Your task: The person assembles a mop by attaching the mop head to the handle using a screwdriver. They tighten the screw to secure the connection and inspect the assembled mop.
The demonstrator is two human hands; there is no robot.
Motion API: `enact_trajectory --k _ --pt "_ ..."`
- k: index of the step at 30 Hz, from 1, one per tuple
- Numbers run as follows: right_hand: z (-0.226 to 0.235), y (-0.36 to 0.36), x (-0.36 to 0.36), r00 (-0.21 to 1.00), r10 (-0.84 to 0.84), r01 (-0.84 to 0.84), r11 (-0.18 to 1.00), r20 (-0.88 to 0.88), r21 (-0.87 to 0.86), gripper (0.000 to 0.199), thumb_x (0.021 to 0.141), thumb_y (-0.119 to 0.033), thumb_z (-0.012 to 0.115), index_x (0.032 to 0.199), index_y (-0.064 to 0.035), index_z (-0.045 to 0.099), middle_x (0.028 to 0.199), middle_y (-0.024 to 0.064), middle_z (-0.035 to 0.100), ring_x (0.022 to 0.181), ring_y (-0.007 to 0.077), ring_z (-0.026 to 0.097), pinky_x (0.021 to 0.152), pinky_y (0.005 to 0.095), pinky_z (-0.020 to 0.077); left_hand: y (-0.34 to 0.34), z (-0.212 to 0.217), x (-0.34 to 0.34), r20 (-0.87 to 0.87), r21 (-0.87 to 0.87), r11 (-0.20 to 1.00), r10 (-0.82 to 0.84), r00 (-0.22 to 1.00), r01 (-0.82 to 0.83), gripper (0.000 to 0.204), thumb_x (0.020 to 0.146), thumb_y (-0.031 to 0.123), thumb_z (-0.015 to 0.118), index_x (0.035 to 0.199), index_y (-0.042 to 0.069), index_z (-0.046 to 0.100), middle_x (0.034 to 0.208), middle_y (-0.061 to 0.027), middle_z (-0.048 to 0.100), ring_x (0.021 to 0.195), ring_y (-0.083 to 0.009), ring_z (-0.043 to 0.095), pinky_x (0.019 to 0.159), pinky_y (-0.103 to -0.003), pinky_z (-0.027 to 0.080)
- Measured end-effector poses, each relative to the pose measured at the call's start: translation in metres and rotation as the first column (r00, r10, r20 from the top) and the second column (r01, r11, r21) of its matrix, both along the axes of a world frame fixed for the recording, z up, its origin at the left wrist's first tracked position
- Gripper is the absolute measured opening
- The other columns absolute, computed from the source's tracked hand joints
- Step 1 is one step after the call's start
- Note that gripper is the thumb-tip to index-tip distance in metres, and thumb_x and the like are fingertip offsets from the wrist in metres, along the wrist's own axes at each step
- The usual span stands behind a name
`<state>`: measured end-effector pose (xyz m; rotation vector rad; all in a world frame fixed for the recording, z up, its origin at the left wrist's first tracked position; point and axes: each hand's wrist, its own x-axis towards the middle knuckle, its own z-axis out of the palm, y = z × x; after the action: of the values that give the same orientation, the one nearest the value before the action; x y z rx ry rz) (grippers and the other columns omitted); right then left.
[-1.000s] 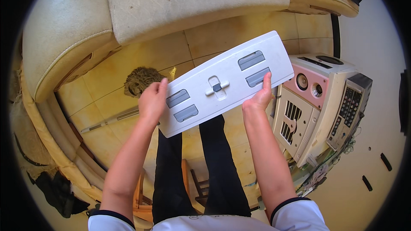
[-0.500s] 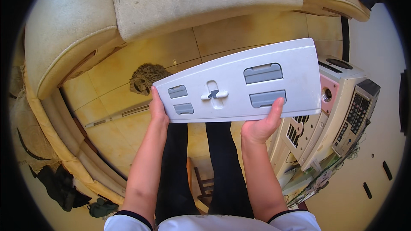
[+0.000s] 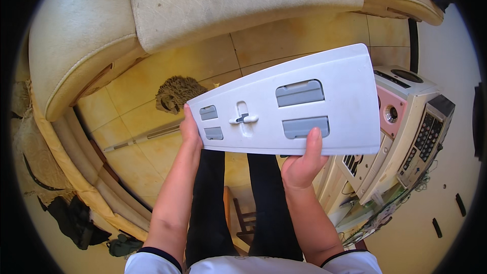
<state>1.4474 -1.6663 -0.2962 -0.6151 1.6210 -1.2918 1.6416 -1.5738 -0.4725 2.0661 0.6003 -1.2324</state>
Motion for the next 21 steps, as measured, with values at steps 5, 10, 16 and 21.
enact_trajectory --k 5,10,16,21 --pt "-0.028 0.002 -0.064 0.976 -0.201 0.145 0.891 0.087 0.430 0.034 0.091 -0.039 0.055 0.107 -0.0091 0.053 0.092 0.0004 0.060 0.072 0.0062 0.049 0.049 0.0225 0.0335 -0.002 0.008 0.030 0.248 0.254 0.947 -0.261 0.933 0.198 0.074 0.087 0.061 0.048 0.092 -0.010 0.066 0.090 -0.0200 0.067 0.081 -0.0291 0.063 0.078 -0.037 0.048" --pt "-0.069 -0.002 -0.168 0.937 -0.038 0.228 0.819 -0.348 0.526 0.022 0.092 -0.032 0.051 0.083 -0.0124 0.050 0.082 0.0039 0.065 0.065 0.0060 0.046 0.044 0.0208 0.0269 -0.004 0.018 0.071 0.266 0.496 0.690 -0.698 0.665 0.526 0.080 0.089 0.066 0.032 0.091 -0.006 0.068 0.090 -0.0255 0.066 0.087 -0.0387 0.062 0.081 -0.042 0.046" --pt "-0.121 -0.015 -0.154 0.938 0.285 -0.039 0.654 -0.199 0.755 0.022 0.092 -0.021 0.048 0.099 -0.0032 0.059 0.092 0.0071 0.066 0.074 0.0143 0.054 0.068 0.0284 0.0411 -0.016 0.029 0.071 0.216 0.551 0.548 -0.822 0.526 0.630 0.082 0.088 0.069 0.029 0.090 -0.003 0.068 0.093 -0.0239 0.065 0.088 -0.0402 0.061 0.077 -0.045 0.047" --pt "-0.171 0.011 -0.145 0.899 0.362 -0.049 0.644 -0.248 0.764 0.034 0.093 -0.027 0.048 0.104 0.0025 0.058 0.098 0.0113 0.063 0.087 0.0200 0.056 0.078 0.0342 0.0433 -0.010 0.027 0.070 0.191 0.544 0.527 -0.836 0.515 0.653 0.082 0.089 0.068 0.029 0.089 -0.005 0.067 0.093 -0.0254 0.064 0.089 -0.0409 0.060 0.079 -0.044 0.046"
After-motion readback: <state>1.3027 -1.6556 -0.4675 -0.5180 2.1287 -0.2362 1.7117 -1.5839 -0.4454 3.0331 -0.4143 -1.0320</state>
